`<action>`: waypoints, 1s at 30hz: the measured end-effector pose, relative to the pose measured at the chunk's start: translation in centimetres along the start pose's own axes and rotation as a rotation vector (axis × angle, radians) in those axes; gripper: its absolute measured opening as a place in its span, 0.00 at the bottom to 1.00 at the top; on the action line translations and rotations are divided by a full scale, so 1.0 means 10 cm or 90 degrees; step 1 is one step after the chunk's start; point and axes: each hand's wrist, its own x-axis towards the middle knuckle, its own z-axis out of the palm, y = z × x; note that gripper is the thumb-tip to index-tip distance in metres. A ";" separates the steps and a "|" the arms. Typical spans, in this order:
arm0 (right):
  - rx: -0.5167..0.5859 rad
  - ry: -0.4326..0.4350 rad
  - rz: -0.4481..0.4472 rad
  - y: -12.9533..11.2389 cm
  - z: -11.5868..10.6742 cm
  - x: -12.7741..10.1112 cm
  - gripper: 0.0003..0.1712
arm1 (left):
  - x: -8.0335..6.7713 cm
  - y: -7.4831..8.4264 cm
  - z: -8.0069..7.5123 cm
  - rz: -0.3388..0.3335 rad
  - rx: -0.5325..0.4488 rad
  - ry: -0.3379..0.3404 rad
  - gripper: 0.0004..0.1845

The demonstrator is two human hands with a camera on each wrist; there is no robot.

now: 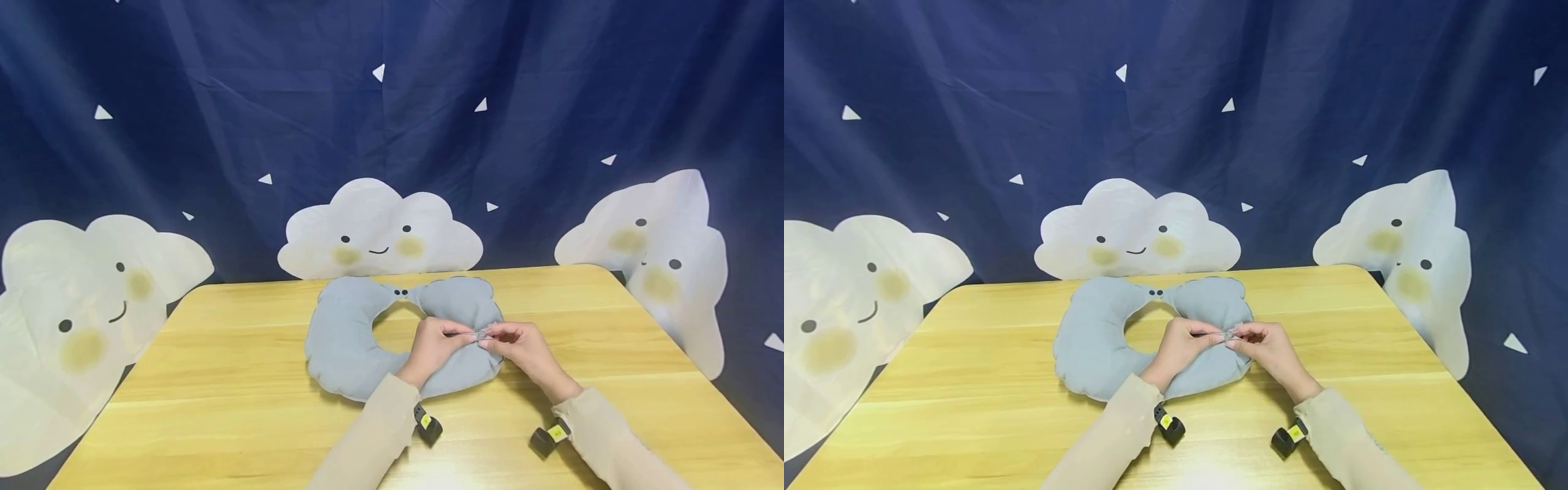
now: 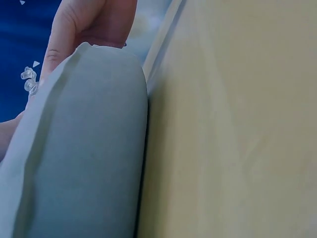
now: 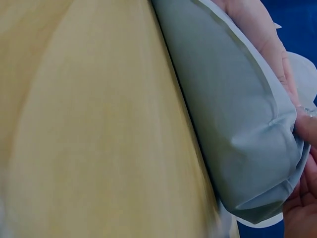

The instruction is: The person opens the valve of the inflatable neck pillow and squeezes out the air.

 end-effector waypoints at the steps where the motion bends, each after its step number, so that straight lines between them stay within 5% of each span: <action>1: -0.001 -0.001 -0.002 0.00 0.01 0.00 0.10 | 0.00 0.00 0.00 -0.001 -0.003 0.000 0.04; 11: -0.032 0.043 -0.016 -0.01 0.09 0.02 0.10 | 0.01 -0.01 0.02 -0.026 -0.039 0.002 0.04; 18: -0.005 0.063 -0.005 -0.01 0.10 0.03 0.03 | -0.06 0.28 -0.06 -0.019 -0.054 0.002 0.05; 30: -0.004 0.078 -0.112 0.01 0.11 0.03 0.05 | -0.08 0.36 -0.06 -0.021 -0.066 0.007 0.05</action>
